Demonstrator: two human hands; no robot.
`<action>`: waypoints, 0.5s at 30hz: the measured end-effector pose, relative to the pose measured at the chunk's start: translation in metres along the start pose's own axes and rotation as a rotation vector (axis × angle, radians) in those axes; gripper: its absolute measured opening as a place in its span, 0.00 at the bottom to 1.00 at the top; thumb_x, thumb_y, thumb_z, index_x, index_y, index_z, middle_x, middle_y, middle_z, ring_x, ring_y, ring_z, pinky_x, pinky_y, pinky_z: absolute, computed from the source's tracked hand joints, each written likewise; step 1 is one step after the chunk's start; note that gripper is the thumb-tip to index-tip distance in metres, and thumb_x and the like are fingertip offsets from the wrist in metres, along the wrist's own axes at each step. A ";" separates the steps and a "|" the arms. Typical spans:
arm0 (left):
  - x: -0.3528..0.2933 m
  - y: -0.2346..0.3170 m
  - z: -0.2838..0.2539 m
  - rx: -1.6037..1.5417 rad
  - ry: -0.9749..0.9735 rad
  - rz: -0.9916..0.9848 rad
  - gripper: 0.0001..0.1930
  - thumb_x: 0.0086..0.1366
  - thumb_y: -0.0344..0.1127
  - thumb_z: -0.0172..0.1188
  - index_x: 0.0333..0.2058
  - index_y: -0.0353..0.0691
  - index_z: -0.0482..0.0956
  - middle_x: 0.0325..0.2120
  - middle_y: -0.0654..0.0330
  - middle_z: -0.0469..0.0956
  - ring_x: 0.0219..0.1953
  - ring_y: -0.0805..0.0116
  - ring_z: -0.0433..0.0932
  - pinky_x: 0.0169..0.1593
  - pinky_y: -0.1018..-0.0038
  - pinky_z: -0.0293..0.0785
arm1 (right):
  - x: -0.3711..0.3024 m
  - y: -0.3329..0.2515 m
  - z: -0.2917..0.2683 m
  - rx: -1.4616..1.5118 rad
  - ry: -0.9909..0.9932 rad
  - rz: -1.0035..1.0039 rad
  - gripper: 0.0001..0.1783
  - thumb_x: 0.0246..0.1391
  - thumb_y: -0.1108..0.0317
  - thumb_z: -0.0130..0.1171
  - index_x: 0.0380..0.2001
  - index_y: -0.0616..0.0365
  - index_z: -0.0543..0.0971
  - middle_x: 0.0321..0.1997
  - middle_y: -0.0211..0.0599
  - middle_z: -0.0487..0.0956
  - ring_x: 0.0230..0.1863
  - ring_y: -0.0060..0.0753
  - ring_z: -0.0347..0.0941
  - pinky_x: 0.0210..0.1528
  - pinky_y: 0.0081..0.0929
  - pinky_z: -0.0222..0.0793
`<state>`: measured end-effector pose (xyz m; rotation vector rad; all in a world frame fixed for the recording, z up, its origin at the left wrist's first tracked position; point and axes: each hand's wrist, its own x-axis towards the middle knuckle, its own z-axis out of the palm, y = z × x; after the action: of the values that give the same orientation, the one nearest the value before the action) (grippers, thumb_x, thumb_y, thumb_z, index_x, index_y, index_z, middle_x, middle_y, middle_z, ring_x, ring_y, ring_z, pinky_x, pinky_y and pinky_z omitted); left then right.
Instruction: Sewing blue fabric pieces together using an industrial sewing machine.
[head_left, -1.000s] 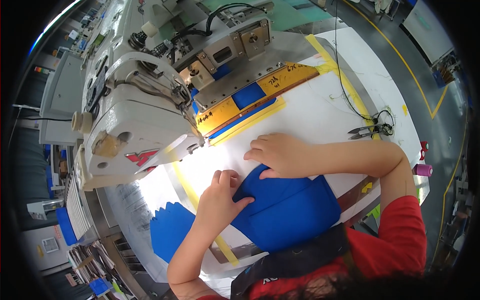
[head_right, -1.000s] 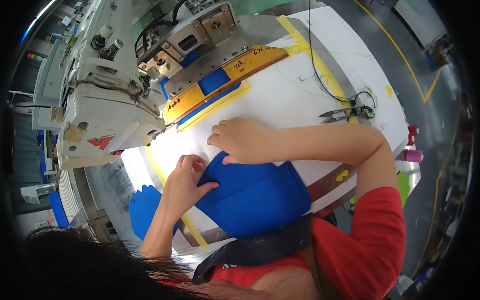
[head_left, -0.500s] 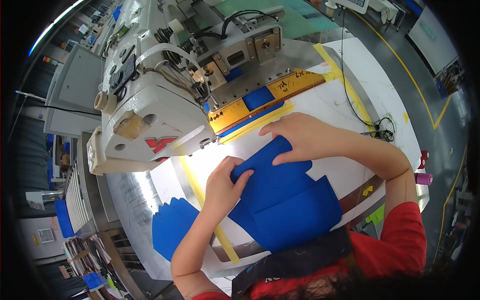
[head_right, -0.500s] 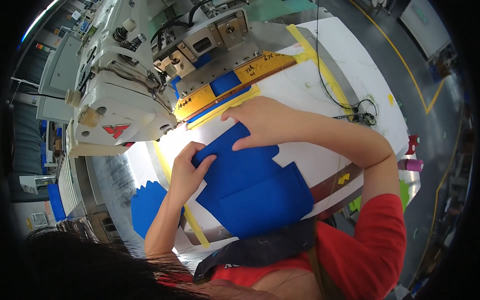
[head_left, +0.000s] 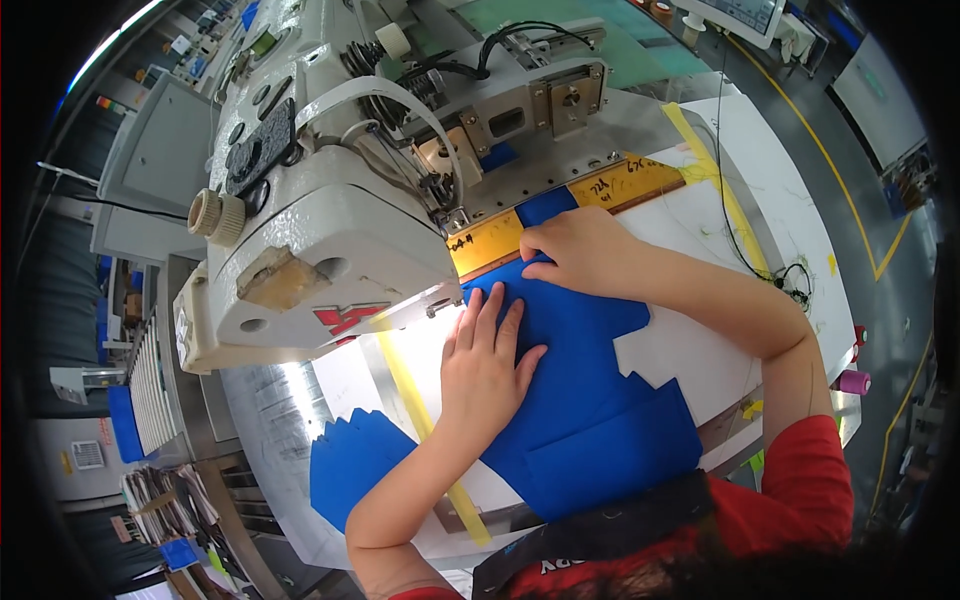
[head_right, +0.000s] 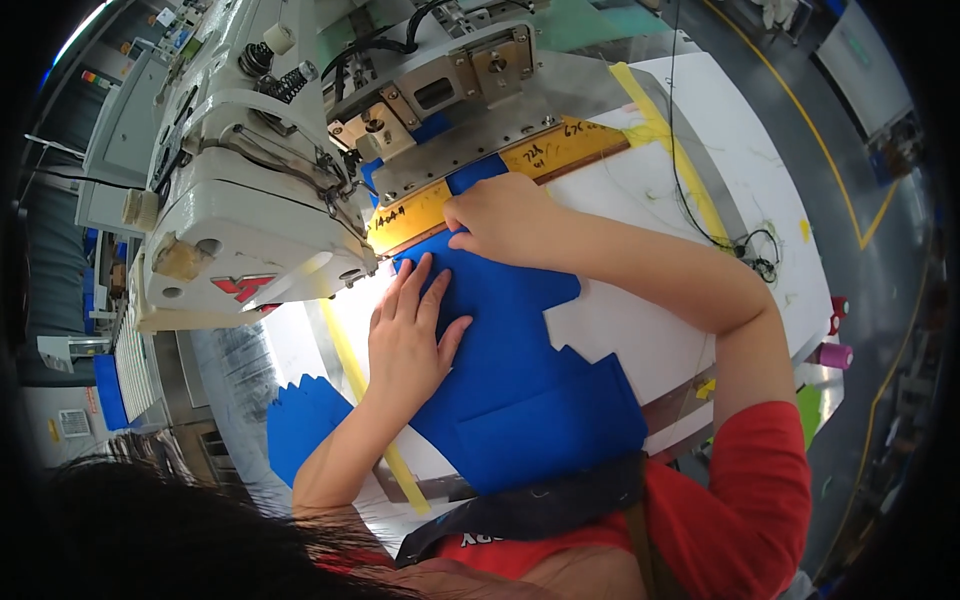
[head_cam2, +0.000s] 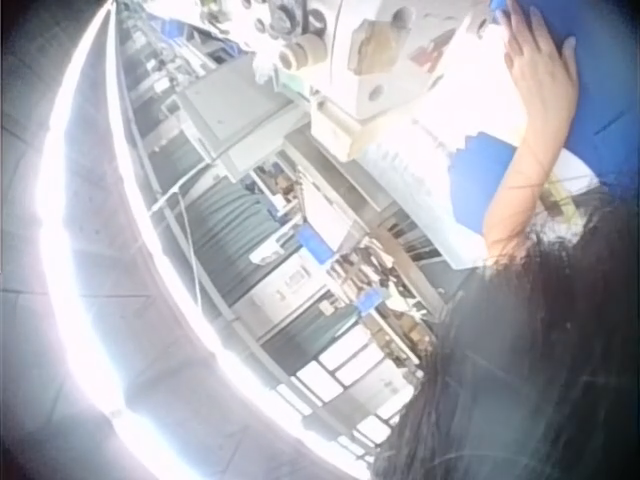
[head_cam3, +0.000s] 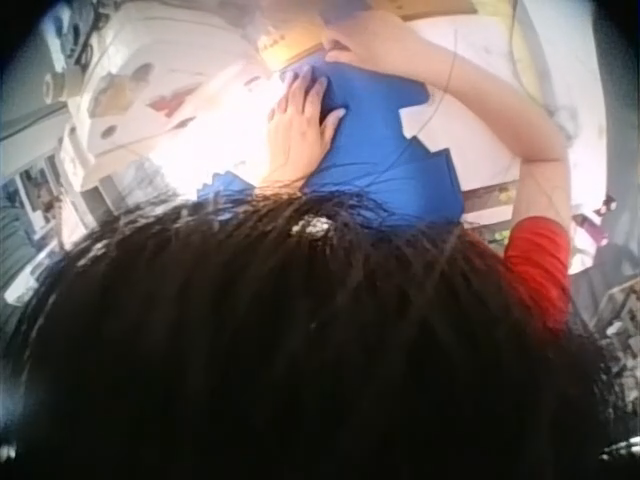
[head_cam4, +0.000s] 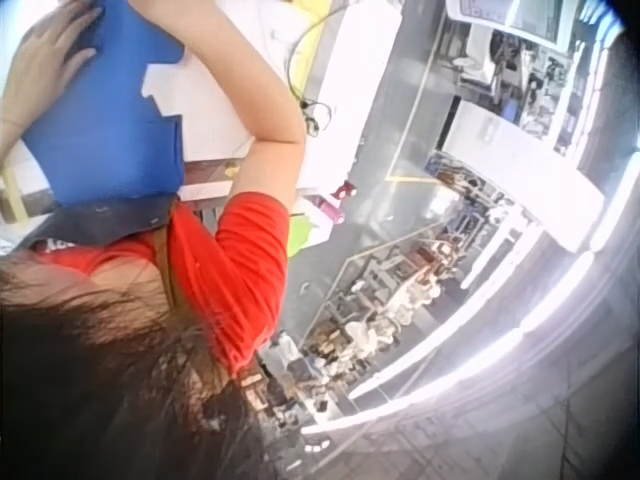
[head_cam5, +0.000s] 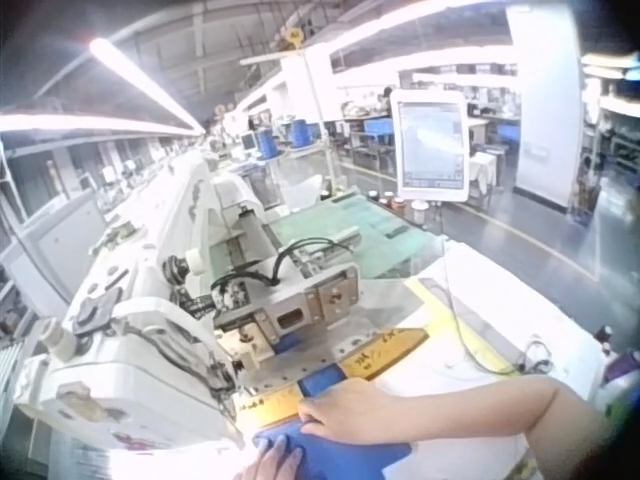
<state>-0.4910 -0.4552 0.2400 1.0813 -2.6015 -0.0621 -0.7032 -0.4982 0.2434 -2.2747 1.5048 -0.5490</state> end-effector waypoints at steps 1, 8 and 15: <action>-0.001 -0.001 -0.001 -0.083 -0.044 0.011 0.25 0.57 0.43 0.63 0.51 0.37 0.73 0.55 0.51 0.69 0.57 0.51 0.70 0.56 0.61 0.67 | -0.001 -0.001 -0.005 -0.002 0.000 0.001 0.14 0.52 0.55 0.59 0.31 0.56 0.78 0.28 0.43 0.79 0.35 0.46 0.76 0.38 0.38 0.69; 0.004 -0.012 0.011 -0.053 0.012 -0.024 0.29 0.55 0.42 0.64 0.55 0.39 0.70 0.58 0.53 0.66 0.56 0.52 0.68 0.57 0.61 0.64 | -0.041 0.016 0.005 -0.207 0.066 -0.205 0.12 0.50 0.63 0.60 0.33 0.60 0.77 0.48 0.42 0.75 0.51 0.41 0.70 0.53 0.38 0.65; 0.006 -0.007 0.011 0.016 0.003 -0.017 0.36 0.50 0.49 0.67 0.56 0.39 0.69 0.56 0.51 0.66 0.57 0.50 0.65 0.56 0.60 0.61 | -0.062 0.009 0.029 -0.387 0.197 -0.240 0.13 0.53 0.67 0.51 0.37 0.65 0.74 0.58 0.53 0.69 0.61 0.49 0.64 0.63 0.45 0.57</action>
<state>-0.4937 -0.4655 0.2299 1.1078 -2.5947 -0.0438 -0.7182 -0.4416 0.2064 -2.7962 1.5479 -0.6064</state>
